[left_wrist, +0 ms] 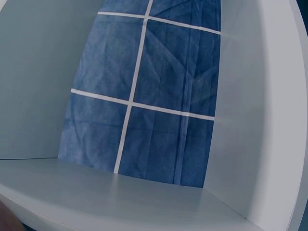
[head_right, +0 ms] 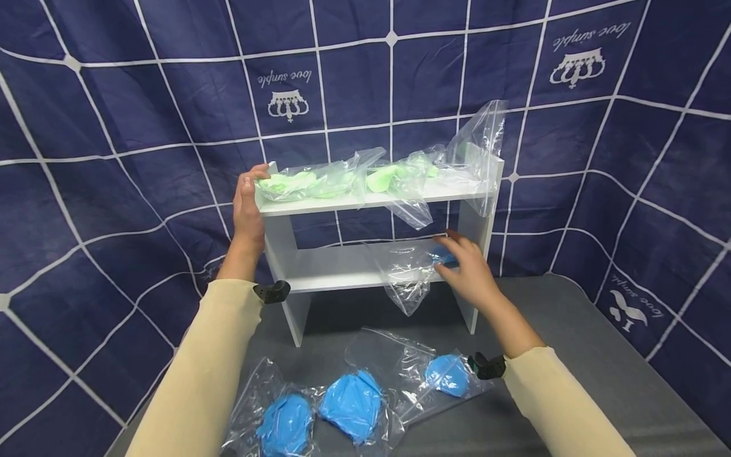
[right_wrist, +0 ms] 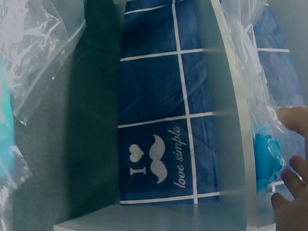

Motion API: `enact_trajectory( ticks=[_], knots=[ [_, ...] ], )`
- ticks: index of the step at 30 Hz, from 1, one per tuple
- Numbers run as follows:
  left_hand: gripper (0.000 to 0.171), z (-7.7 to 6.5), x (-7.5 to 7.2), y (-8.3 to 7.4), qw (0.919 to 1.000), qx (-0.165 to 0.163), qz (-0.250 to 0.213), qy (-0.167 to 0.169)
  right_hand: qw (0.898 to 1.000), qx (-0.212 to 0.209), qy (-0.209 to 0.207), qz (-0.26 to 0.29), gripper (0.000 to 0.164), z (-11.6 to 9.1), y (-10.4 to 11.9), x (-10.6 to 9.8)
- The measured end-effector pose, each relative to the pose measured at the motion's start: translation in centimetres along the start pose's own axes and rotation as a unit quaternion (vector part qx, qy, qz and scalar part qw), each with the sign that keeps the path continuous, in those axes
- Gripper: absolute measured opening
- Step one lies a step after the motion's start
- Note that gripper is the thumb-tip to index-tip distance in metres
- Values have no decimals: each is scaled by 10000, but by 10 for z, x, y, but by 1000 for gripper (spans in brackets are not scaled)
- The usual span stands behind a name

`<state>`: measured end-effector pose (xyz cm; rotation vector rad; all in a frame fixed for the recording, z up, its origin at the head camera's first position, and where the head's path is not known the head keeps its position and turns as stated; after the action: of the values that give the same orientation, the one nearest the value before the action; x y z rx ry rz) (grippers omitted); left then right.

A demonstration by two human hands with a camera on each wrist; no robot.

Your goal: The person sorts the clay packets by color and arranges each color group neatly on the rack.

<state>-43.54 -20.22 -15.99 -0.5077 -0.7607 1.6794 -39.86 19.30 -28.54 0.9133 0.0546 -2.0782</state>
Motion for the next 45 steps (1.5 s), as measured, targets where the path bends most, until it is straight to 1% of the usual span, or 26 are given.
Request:
enact_trajectory(
  ticks=[3,8,10,12,15,19,22,24,27,31,33,34,35,39,41,43,45],
  knots=[
    [30,0,-3,1,10000,-41,-12,-35,9999,68,-36,98,59,-7,1,1],
    [39,-2,-4,4,9998,-172,18,-38,9997,177,-32,175,65,-20,1,4],
    [42,-2,-2,2,9999,-130,14,-12,9997,186,-45,174,67,-25,3,4],
    [42,-3,0,-3,10000,-62,0,15,9996,192,-65,207,70,-30,5,3],
    [39,-9,3,-18,10000,-7,-21,47,9994,196,-118,248,75,-38,8,2],
    [37,-18,6,-33,9999,-65,-39,95,9995,192,-218,128,81,-51,11,0],
    [39,-19,6,-36,9999,-38,-50,99,9991,195,-365,-75,78,-61,14,-2],
    [41,-20,5,-37,9999,-13,-70,77,9984,180,-486,-204,72,-69,16,-2],
    [43,-19,5,-36,9999,-29,-84,65,9965,55,-754,-367,60,-80,22,-4],
    [41,-17,5,-34,9999,-117,-4,89,9947,-225,-965,-285,43,-93,27,-5],
    [39,-16,5,-33,9997,-207,51,72,9956,-373,-854,-138,41,-98,30,-1],
    [38,-16,4,-32,9996,-255,63,56,9965,-400,-738,-18,41,-100,30,1],
    [38,-14,4,-28,9995,-311,66,36,9972,-438,-606,63,43,-103,30,4],
    [39,-5,1,-9,9990,-441,-4,-7,9981,-325,153,505,52,-116,28,21],
    [40,0,0,0,9992,-408,-22,-6,9956,-263,541,718,58,-124,27,31],
    [39,1,-1,2,9993,-359,-42,-12,9915,-289,919,872,66,-132,26,41],
    [38,2,-1,3,9994,-325,-72,-30,9849,-349,1284,1109,75,-140,25,51]
  ],
)
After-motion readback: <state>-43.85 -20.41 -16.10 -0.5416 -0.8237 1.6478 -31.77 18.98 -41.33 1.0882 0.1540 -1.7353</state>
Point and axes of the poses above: each hand's wrist, its own z-axis towards the middle knuckle, its own x-axis out of the palm, y = z × x, the point moved 9 cm from there along z, towards the middle knuckle, and after that the axes turned 11 degrees about -x, right-handed, at the moved point
